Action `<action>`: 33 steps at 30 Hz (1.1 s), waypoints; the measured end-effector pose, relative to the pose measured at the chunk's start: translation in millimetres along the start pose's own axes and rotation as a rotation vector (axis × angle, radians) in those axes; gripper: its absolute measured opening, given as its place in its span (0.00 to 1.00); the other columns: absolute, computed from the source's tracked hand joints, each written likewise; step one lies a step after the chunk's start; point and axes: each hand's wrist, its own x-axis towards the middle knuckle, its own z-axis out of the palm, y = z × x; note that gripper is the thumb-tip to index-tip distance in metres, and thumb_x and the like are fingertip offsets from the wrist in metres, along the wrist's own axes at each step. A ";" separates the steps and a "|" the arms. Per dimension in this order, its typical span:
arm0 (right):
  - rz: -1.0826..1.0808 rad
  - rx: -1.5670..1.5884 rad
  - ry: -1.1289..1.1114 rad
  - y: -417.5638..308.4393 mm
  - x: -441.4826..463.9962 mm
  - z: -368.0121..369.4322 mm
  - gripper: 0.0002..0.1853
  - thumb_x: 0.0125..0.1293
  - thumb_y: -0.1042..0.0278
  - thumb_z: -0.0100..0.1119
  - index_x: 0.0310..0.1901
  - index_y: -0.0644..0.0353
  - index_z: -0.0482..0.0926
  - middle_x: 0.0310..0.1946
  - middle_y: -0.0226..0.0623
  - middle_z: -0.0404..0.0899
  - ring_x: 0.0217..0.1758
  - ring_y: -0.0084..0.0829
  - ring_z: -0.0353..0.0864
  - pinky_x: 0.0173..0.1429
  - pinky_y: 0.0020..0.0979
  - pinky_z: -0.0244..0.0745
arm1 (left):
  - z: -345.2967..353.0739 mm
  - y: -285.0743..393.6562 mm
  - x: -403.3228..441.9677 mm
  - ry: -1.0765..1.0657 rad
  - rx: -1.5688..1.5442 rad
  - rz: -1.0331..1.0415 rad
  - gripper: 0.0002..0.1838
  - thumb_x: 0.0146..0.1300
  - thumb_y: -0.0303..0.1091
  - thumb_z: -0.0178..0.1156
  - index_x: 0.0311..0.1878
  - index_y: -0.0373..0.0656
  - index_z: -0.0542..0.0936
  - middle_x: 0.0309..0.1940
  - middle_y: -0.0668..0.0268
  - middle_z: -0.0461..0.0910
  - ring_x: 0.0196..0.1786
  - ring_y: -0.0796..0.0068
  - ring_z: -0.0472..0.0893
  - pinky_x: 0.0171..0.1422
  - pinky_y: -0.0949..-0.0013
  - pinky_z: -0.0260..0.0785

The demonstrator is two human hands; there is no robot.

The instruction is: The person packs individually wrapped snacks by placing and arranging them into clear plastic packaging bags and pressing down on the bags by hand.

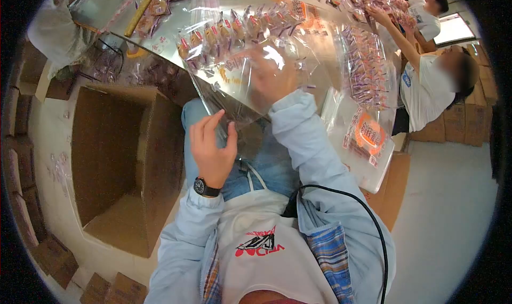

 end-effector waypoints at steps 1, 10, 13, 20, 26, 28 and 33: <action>0.091 -0.126 0.033 6.3 -7.2 -4.2 0.33 0.62 0.55 0.69 0.69 0.49 0.75 0.65 0.41 0.78 0.60 0.48 0.81 0.62 0.50 0.78 | -2.2 -2.6 -5.1 -0.015 0.005 0.006 0.17 0.59 0.20 0.72 0.52 0.39 0.85 0.42 0.60 0.82 0.42 0.64 0.80 0.48 0.65 0.75; 0.195 -0.028 -0.100 33.2 -6.4 -17.5 0.31 0.62 0.67 0.69 0.69 0.46 0.76 0.54 0.47 0.78 0.51 0.51 0.83 0.53 0.46 0.82 | -4.7 2.8 0.3 -0.049 -0.148 -0.068 0.10 0.59 0.18 0.70 0.43 0.39 0.86 0.38 0.59 0.83 0.39 0.62 0.82 0.43 0.64 0.75; 0.081 0.017 -0.042 22.8 -12.0 -27.3 0.26 0.59 0.70 0.70 0.61 0.43 0.82 0.57 0.42 0.79 0.53 0.48 0.84 0.54 0.42 0.82 | -9.6 4.8 0.3 -0.041 -0.178 -0.112 0.10 0.59 0.17 0.70 0.43 0.39 0.87 0.38 0.59 0.83 0.38 0.64 0.83 0.42 0.66 0.76; 0.038 0.160 -0.080 -7.0 -8.8 -27.3 0.21 0.58 0.65 0.72 0.55 0.51 0.84 0.64 0.42 0.78 0.60 0.47 0.82 0.61 0.44 0.79 | -6.9 3.4 -1.7 -0.028 -0.218 -0.129 0.10 0.59 0.17 0.70 0.43 0.39 0.87 0.39 0.59 0.84 0.37 0.67 0.83 0.42 0.68 0.77; -0.002 -0.162 -0.001 -39.8 2.0 -32.8 0.29 0.58 0.54 0.74 0.61 0.52 0.82 0.64 0.41 0.78 0.60 0.47 0.80 0.64 0.47 0.75 | -9.1 1.3 -3.7 -0.027 -0.228 -0.142 0.10 0.59 0.18 0.70 0.44 0.39 0.87 0.38 0.61 0.84 0.37 0.70 0.82 0.43 0.69 0.75; -0.089 0.054 -0.082 -44.0 -3.0 -20.1 0.31 0.58 0.52 0.75 0.63 0.51 0.81 0.63 0.41 0.79 0.59 0.48 0.80 0.64 0.47 0.75 | -7.9 -1.4 -4.0 -0.016 -0.239 -0.140 0.10 0.59 0.18 0.70 0.44 0.39 0.87 0.40 0.60 0.84 0.37 0.68 0.82 0.42 0.67 0.76; -0.110 0.425 0.109 -56.8 -1.4 24.0 0.34 0.60 0.53 0.76 0.67 0.52 0.77 0.57 0.43 0.83 0.60 0.50 0.81 0.68 0.48 0.73 | 2.7 -1.2 -5.0 -0.008 -0.247 -0.110 0.10 0.59 0.18 0.70 0.43 0.39 0.87 0.39 0.59 0.84 0.39 0.65 0.82 0.44 0.66 0.75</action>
